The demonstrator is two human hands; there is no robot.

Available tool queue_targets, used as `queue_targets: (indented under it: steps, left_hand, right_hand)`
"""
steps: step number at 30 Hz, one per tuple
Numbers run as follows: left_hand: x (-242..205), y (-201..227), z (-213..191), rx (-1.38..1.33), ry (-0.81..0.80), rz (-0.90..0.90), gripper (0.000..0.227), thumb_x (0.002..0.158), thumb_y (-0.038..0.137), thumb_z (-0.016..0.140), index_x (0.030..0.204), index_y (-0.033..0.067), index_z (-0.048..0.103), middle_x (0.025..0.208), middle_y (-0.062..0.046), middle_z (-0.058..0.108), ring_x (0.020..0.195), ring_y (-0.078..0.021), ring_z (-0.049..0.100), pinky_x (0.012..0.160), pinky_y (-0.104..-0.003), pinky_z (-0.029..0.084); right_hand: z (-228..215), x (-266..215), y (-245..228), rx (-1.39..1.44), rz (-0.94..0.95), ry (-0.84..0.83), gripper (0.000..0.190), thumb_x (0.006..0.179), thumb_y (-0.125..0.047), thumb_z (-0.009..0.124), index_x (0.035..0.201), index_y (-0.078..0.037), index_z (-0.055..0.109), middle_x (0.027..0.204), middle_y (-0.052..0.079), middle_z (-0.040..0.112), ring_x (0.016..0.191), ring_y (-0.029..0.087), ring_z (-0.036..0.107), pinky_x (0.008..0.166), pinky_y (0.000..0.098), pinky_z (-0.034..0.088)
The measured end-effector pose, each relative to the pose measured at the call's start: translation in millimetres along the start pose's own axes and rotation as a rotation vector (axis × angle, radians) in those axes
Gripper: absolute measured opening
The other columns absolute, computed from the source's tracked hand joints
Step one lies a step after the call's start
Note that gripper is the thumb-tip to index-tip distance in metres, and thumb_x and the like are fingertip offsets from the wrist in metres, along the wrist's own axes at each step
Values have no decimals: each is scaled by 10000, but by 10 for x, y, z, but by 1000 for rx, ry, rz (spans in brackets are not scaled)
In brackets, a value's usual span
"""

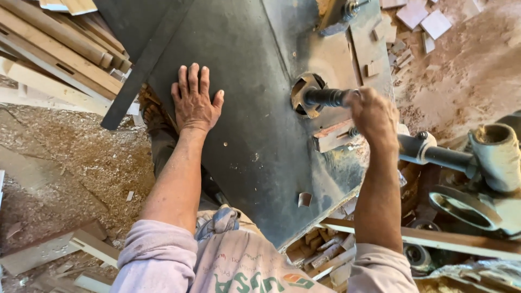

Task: Adjusting the spindle of a woodworking shaper machine using wrenches and performing a test cut on a wood plank.

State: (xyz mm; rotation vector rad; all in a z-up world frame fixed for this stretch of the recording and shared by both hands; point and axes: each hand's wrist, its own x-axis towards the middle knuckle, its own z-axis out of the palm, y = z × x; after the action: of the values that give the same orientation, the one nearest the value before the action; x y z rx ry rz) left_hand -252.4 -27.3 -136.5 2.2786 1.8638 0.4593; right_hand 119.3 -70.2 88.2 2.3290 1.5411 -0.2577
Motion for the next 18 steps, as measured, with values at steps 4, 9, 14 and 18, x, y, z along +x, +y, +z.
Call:
queue_targets:
  steps: [4,9,14,18]
  left_hand:
    - [35,-6,17,1,3,-3,680,995,527,619,1516,126,442,1555,-130,300,1464,-376,247,1060,-541,327]
    - [10,-4,4,-6,-18,-6,676,1000,524,617,1519,129,436,1556,-130,296,1469,-376,237,1068,-548,325]
    - [17,-17,45,-5,15,1,669,998,524,613,1510,125,448,1549,-131,307,1466,-376,246,1061,-534,322]
    - [-4,-12,62,-5,7,-7,675,994,533,620,1511,138,443,1556,-122,297,1469,-370,239,1067,-536,323]
  right_hand:
    - [-92,-21,56,159,206,82,865,1140,-743,262,753,-131,734,874,280,724,1007,494,687,841,607,477]
    - [63,-36,45,27,-87,79,515,1089,-571,614,1159,-65,674,976,256,725,965,463,714,832,585,527]
    - [-295,-161,-132,283,-76,148,368,1116,-453,491,1063,-90,462,879,208,472,738,342,558,681,468,496]
    - [94,7,95,-222,-59,106,681,1211,-553,402,809,-65,654,653,157,618,648,347,699,646,512,544]
